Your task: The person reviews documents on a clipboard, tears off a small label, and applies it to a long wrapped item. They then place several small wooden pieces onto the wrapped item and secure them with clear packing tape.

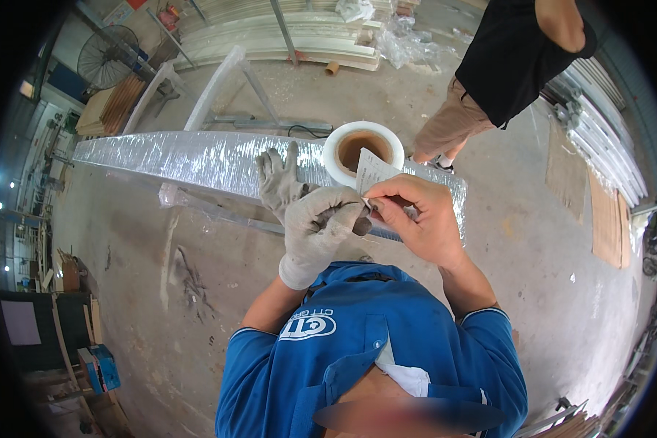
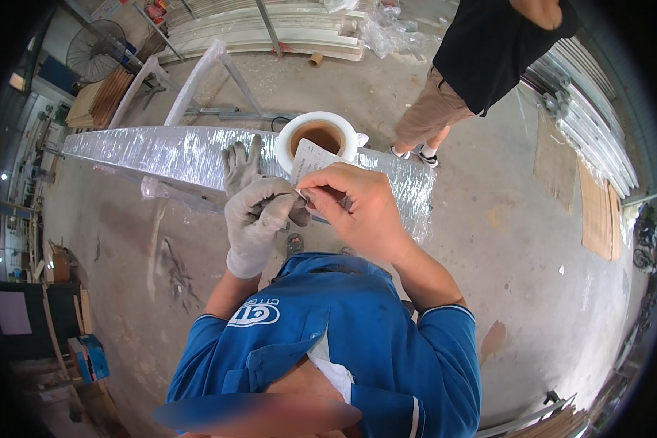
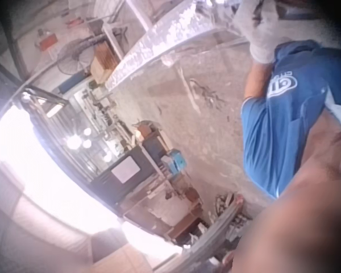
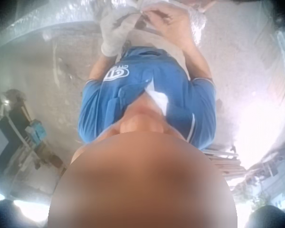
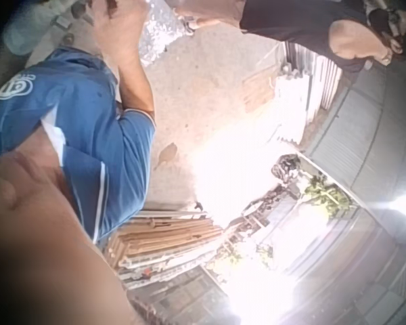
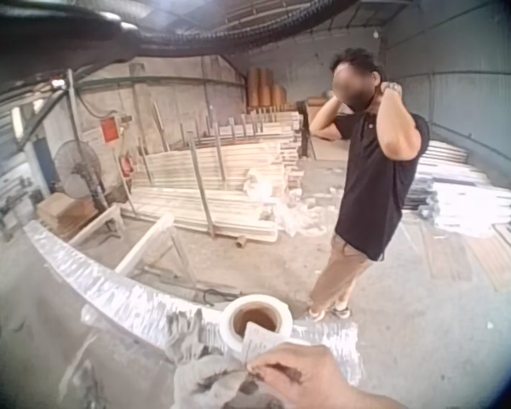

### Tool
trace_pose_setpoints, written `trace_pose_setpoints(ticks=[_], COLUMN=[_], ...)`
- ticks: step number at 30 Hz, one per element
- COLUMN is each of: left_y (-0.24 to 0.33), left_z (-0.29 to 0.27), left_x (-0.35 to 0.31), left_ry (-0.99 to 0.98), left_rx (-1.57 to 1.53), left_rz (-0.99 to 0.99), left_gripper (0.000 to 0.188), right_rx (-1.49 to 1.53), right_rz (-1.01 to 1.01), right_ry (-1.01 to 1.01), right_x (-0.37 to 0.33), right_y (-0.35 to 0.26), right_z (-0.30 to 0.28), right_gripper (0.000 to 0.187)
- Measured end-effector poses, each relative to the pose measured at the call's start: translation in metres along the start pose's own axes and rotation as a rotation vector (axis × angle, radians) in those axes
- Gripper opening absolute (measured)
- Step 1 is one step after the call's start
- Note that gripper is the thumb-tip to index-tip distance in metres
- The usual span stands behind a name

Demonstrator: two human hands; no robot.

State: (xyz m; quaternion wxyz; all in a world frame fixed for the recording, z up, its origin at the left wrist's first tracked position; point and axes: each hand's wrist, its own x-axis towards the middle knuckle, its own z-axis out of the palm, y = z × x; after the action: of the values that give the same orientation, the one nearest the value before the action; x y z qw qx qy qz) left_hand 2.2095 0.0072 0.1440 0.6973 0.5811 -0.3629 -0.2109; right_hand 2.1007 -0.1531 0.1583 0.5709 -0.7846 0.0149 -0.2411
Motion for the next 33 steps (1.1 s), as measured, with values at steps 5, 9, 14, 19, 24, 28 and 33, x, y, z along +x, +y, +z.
trace_pose_setpoints(ticks=[5,9,14,19,24,28,33], left_y=[0.0,-0.006,-0.011,-0.009,-0.005,-0.005,-0.002], left_z=[0.005,0.005,0.001,0.002,-0.007,-0.013,-0.015], left_x=[0.002,0.002,0.004,0.01,0.011,0.007,0.004], left_ry=[0.04,0.025,-0.014,-0.026,0.042,-0.092,-0.172], left_rx=[-0.169,-0.071,-0.058,-0.405,0.04,0.23,0.308], left_rz=[-0.038,0.068,0.095,-0.002,-0.102,-0.014,-0.044], left_gripper=[0.021,0.026,0.028,0.03,0.02,0.015,0.015], right_rx=[0.482,0.556,0.243,-0.502,-0.432,-0.275,0.149], right_rz=[0.141,0.144,0.027,-0.496,-0.466,-0.266,0.127], right_ry=[-0.044,-0.063,-0.022,0.051,0.086,0.057,-0.292], right_x=[0.0,-0.002,-0.003,0.0,0.006,0.018,0.02], right_y=[0.015,0.019,0.017,0.016,0.005,0.004,0.017], right_z=[-0.005,0.0,0.004,0.011,0.011,-0.02,-0.03], right_gripper=[0.018,0.02,0.023,0.026,0.029,0.036,0.023])
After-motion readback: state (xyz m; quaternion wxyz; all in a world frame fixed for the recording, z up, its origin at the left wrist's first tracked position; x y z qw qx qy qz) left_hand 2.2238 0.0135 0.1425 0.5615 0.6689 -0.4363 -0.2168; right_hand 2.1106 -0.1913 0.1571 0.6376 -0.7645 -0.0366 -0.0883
